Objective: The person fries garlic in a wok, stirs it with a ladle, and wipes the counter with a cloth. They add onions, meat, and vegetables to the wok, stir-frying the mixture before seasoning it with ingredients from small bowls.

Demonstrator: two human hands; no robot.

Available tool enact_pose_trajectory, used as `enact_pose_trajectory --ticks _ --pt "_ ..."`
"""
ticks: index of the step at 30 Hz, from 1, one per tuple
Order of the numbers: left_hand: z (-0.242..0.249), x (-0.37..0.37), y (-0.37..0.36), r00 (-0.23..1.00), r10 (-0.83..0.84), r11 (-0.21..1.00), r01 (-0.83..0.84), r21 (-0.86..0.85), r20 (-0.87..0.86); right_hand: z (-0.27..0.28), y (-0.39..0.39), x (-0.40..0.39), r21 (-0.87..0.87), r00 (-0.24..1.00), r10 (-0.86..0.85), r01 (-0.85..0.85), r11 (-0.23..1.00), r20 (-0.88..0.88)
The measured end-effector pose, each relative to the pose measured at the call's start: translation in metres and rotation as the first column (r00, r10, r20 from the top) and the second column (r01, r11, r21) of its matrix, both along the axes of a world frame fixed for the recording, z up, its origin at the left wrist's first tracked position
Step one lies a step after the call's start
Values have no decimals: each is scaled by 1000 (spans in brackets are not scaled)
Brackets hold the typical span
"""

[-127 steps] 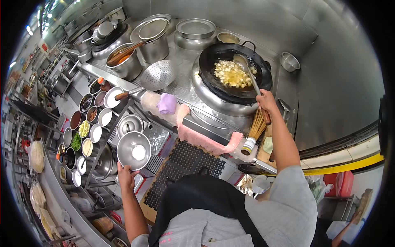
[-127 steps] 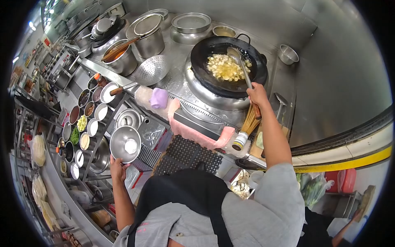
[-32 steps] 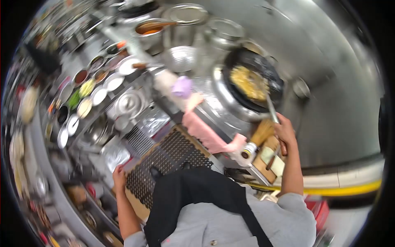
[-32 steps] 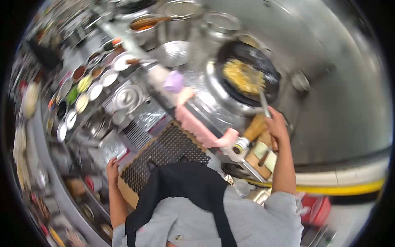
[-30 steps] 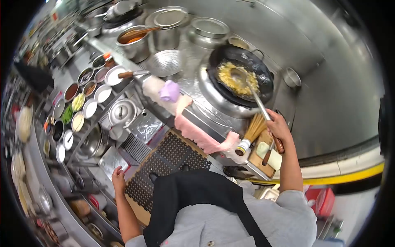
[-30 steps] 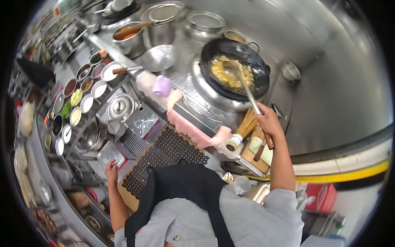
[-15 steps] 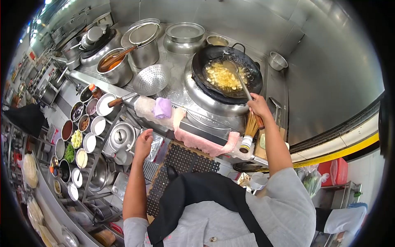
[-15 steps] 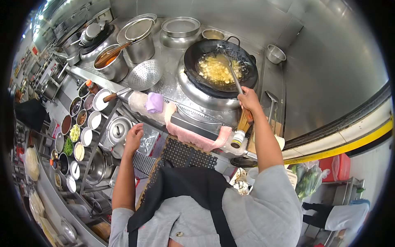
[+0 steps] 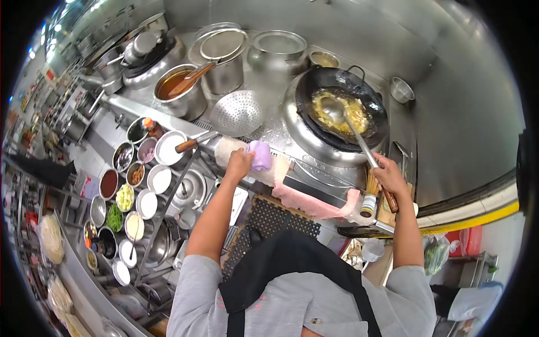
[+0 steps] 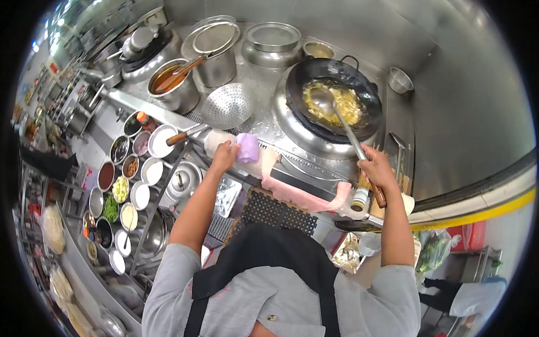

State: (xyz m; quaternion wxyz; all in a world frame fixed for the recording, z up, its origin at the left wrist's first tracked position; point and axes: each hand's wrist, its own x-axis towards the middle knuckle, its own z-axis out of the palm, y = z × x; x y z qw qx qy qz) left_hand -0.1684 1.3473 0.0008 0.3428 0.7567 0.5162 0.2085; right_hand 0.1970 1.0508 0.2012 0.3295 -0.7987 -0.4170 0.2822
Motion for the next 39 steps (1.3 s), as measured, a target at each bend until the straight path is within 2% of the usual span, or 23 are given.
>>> enact_pose_trajectory --ticks 2,3,4,7,9,10,11,12,13,14,16,18,21,22,24,25,27,28,30,31,34,37,39 --pt "1 17 15 992 -68 998 67 -14 -105 4 -4 0 -36 998 47 -46 998 30" --pt "3 24 17 981 -100 995 99 -14 -165 3 1 -3 -33 999 18 -16 999 51" --pt "4 32 19 966 -132 991 132 -14 -223 -14 4 8 41 993 23 -28 999 116" --pt "2 44 16 992 -125 991 126 33 -24 -51 22 22 137 968 -196 175 975 158" --pt "-13 49 16 992 -70 996 64 66 101 -68 33 27 116 958 -257 243 963 126" --pt "-26 48 24 980 -99 994 104 -21 172 -74 36 28 106 952 -284 273 956 110" --pt "-46 44 37 963 -115 984 145 -107 245 -64 35 22 76 955 -290 294 953 -65" --pt "-45 42 38 941 -120 964 187 -189 318 -63 33 26 109 932 -304 329 938 -196" --pt "-45 35 37 902 -62 921 217 -323 428 -60 31 33 138 895 -306 365 921 -325" --pt "-20 20 27 854 15 857 257 -447 520 -58 29 39 160 843 -296 402 902 -449" --pt "5 -7 12 717 210 694 370 -618 665 -58 30 48 206 862 -329 428 880 -386" --pt "7 -43 -4 533 441 513 511 -690 722 -59 32 54 249 875 -362 447 859 -323" --pt "35 -74 -57 362 520 465 640 -612 774 -70 42 62 190 852 -434 497 847 -293" --pt "27 -84 -69 376 589 457 574 -679 715 -76 44 64 163 834 -467 525 835 -292" --pt "-1 -102 -93 383 716 416 436 -798 583 -74 52 56 171 728 -379 557 813 -572" --pt "-20 -113 -104 379 719 409 448 -795 583 -74 53 52 168 648 -320 575 801 -692" --pt "-49 -132 -122 405 712 375 470 -799 573 -76 59 59 133 534 -202 523 842 -821" --pt "-57 -136 -133 401 705 417 432 -800 584 -78 60 62 121 465 -143 493 862 -874" --pt "-42 -131 -158 389 690 502 350 -791 611 -70 60 55 119 427 -121 494 861 -896" --pt "-51 -140 -161 427 659 495 374 -784 620 -65 59 52 118 409 -110 493 862 -906" --pt "-67 -155 -172 438 726 382 384 -840 530 -53 50 44 150 575 -108 383 912 -811" --pt "-61 -161 -185 439 716 432 333 -838 543 -36 33 37 158 798 -90 227 961 -596" --pt "-59 -162 -192 418 740 441 291 -849 527 -18 23 27 117 866 -94 172 978 -490"
